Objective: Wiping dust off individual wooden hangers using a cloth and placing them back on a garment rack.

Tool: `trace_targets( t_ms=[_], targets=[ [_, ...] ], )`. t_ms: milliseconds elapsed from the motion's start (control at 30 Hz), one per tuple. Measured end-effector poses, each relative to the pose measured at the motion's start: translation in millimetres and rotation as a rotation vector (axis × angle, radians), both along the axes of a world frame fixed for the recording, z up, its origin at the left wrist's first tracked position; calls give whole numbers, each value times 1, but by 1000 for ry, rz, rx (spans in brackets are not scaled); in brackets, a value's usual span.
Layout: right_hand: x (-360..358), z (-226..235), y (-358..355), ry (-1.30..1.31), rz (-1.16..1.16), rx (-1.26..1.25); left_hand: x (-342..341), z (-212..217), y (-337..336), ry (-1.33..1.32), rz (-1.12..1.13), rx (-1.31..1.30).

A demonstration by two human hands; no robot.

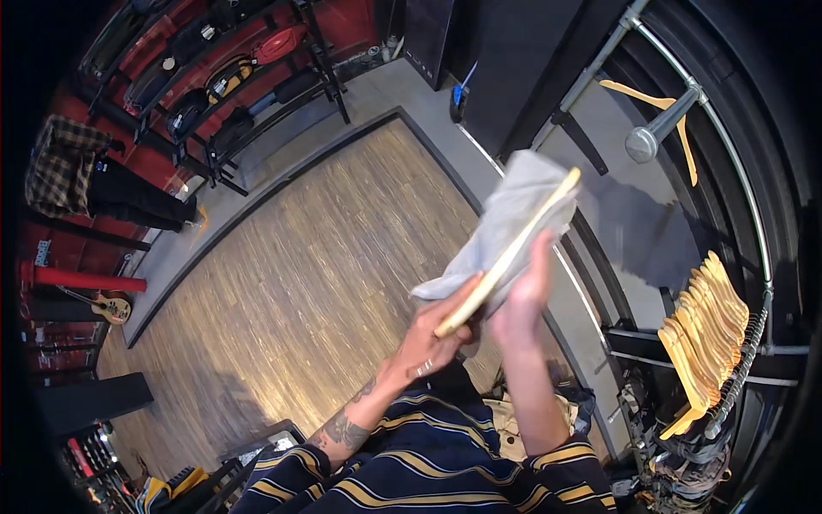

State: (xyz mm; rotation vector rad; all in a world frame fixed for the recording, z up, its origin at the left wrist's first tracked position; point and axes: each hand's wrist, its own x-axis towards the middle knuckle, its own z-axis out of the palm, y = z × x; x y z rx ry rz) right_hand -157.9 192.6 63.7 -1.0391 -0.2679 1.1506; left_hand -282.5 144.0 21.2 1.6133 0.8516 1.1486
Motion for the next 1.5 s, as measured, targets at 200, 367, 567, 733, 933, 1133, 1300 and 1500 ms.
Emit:
trace_targets(
  t_ms=[200,367,567,733,933,1133,1300,1500],
  targets=[
    [25,17,-5,57,70,0,-7,17,-12,46,-77,-204],
    [29,3,0,-241,-93,-112,2,27,-13,119,-177,-519],
    [-6,-4,-59,-873,350,110,9,-9,-13,-20,97,-170],
    [7,-11,-30,-1100,588,477,34,-5,-55,-494,188,-566],
    [-9,-29,-96,-944,834,503,23,2,-17,-835,407,-423],
    [5,-34,-54,-1327,691,543,31,-25,-55,-813,293,-700],
    [-16,-38,-104,-811,821,524,10,8,-3,-786,304,-350],
    [-16,-28,-85,-903,715,458,23,4,-34,-785,317,-410]
  ],
)
